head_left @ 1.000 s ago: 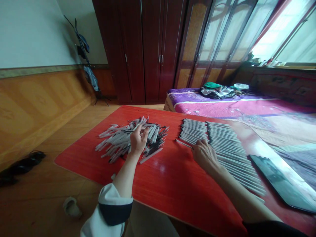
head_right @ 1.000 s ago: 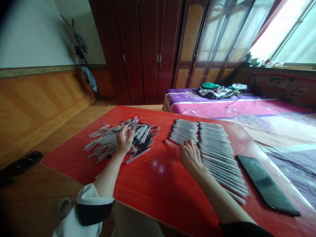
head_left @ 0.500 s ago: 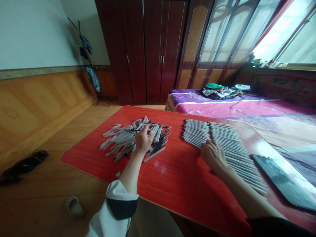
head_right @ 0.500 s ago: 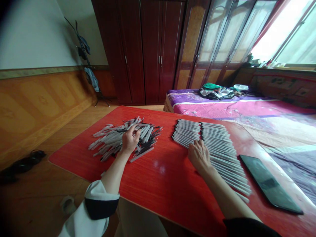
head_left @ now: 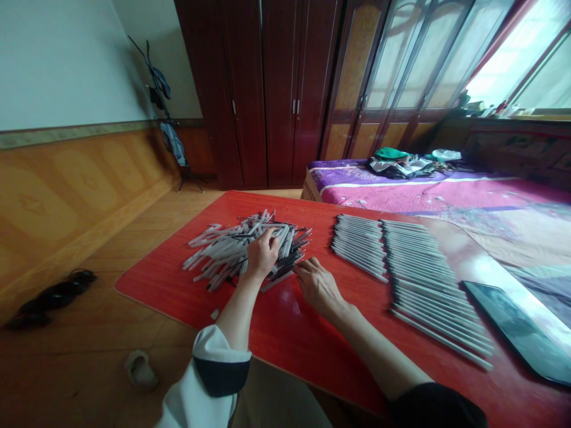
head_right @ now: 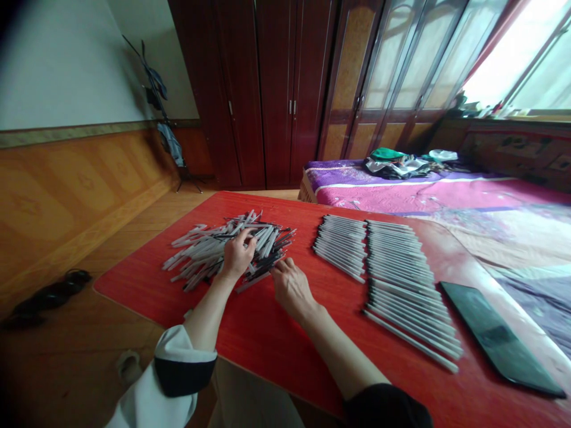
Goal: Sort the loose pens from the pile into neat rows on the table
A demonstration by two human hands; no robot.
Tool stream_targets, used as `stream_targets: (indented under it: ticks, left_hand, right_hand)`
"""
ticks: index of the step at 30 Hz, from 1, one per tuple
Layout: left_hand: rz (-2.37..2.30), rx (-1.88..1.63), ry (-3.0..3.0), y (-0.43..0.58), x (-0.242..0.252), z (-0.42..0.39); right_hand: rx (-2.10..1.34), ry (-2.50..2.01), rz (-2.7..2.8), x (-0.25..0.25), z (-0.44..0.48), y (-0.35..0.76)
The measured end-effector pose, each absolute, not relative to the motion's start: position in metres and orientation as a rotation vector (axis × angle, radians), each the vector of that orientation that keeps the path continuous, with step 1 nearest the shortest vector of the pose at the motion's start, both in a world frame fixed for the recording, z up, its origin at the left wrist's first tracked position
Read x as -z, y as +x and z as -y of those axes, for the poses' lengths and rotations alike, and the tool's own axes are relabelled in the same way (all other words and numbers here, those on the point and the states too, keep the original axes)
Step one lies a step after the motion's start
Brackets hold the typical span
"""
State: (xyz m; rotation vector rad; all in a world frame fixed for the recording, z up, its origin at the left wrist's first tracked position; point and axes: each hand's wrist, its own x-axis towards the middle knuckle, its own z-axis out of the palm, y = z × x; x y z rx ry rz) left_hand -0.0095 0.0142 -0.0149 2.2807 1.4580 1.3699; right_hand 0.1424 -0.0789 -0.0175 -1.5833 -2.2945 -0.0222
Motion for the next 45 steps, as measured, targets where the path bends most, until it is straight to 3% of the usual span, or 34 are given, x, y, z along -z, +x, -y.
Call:
stream_targets:
  ticks: [7,14,20,26,32,45]
  left_hand:
    - [-1.396,-1.524,2.181,-0.010,0.014,-0.015]
    - [-1.282,-1.691,1.921,-0.016,-0.021,0.027]
    - [-1.424,-1.935,1.312,-0.025,0.014,0.097]
    - [-1.300,-1.596,1.231,-0.019,0.044,0.112]
    - [-1.335,-1.550,1.190,-0.020,0.041,0.107]
    - [-1.290,-1.568,0.928,-0.019,0.047,0.112]
  right_hand:
    - [0.110,-1.525,2.418,0.025,0.077,0.135]
    - [0.155,-1.510,2.401,0.032,0.078,0.141]
    - [-0.168,-1.403,2.008,0.040,0.078,0.141]
    - [-0.427,-1.231,1.922,0.039,0.090,0.122]
    - [-0.457,-1.147,1.984,0.039,0.088,0.117]
    - [0.045,-1.450,2.572,0.022,0.042,0.141]
